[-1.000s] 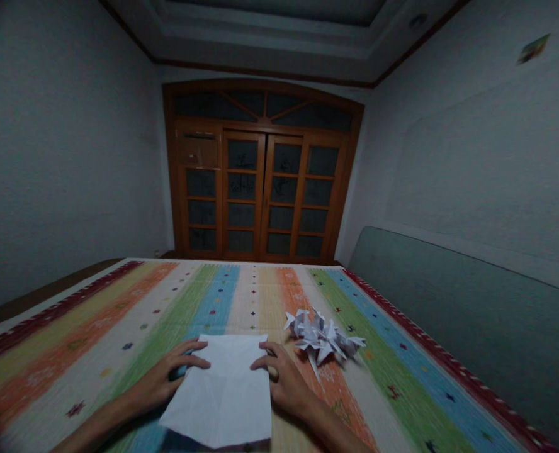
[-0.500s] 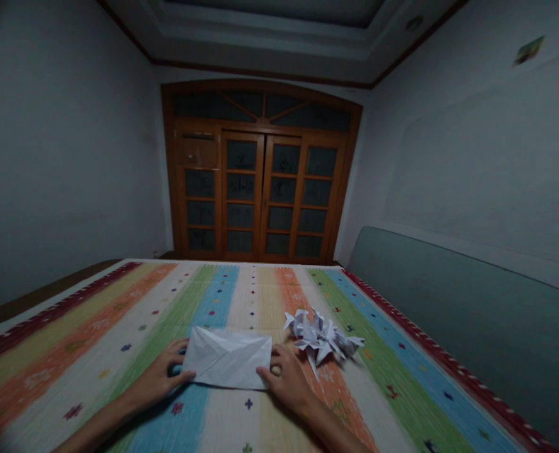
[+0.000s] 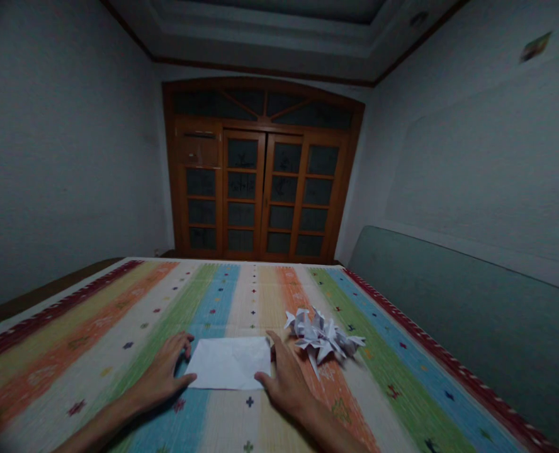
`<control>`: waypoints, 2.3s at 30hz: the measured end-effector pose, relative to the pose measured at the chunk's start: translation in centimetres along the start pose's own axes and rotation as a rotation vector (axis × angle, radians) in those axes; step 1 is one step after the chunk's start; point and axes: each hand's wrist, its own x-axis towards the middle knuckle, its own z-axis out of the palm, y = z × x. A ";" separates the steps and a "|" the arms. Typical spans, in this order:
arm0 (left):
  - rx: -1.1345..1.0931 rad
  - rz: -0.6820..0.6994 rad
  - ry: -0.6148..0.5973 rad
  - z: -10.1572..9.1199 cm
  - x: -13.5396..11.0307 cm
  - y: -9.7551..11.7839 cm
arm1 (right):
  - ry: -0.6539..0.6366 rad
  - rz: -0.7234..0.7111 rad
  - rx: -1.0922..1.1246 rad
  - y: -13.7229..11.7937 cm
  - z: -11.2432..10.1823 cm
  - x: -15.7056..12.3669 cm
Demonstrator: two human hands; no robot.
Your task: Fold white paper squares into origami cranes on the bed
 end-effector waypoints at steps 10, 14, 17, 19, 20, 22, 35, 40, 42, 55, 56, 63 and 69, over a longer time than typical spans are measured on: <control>0.116 0.386 -0.285 -1.3 -0.9 2.7 | -0.188 -0.254 -0.202 -2.7 -1.3 -1.2; 0.127 0.315 -0.342 -1.3 -0.7 2.7 | -0.320 -0.264 -0.180 -3.1 -1.7 -1.3; 0.113 0.274 -0.310 -0.8 -0.6 2.3 | -0.302 -0.230 -0.161 -3.0 -1.7 -1.1; 0.099 0.246 -0.269 -0.4 -0.6 2.0 | -0.293 -0.220 -0.145 -2.9 -1.7 -1.0; 0.095 0.235 -0.250 -0.3 -0.6 1.9 | -0.292 -0.217 -0.142 -2.9 -1.7 -1.0; 0.090 0.229 -0.219 -0.3 -0.6 1.7 | -0.293 -0.207 -0.147 -2.9 -1.6 -1.0; 0.165 0.532 0.007 -0.3 -0.4 4.1 | -0.181 -0.294 -0.187 -2.6 -1.2 -1.3; 0.159 0.564 0.032 -0.3 -0.6 5.6 | -0.169 -0.339 -0.209 -3.3 -1.4 -1.4; 0.159 0.579 0.023 -0.2 -0.8 6.2 | -0.178 -0.354 -0.211 -3.8 -1.6 -1.5; 0.048 0.573 0.021 0.5 -1.5 7.6 | -0.298 -0.406 -0.107 -4.7 0.1 -2.7; 0.000 0.549 0.035 0.4 -1.4 7.3 | -0.282 -0.405 -0.104 -4.6 0.2 -2.7; -0.221 0.231 0.052 0.8 -1.1 5.2 | -0.268 -0.378 -0.101 -4.3 0.4 -2.6; 0.012 0.333 -0.008 1.2 -1.0 5.2 | -0.269 -0.444 -0.148 -4.5 0.1 -2.8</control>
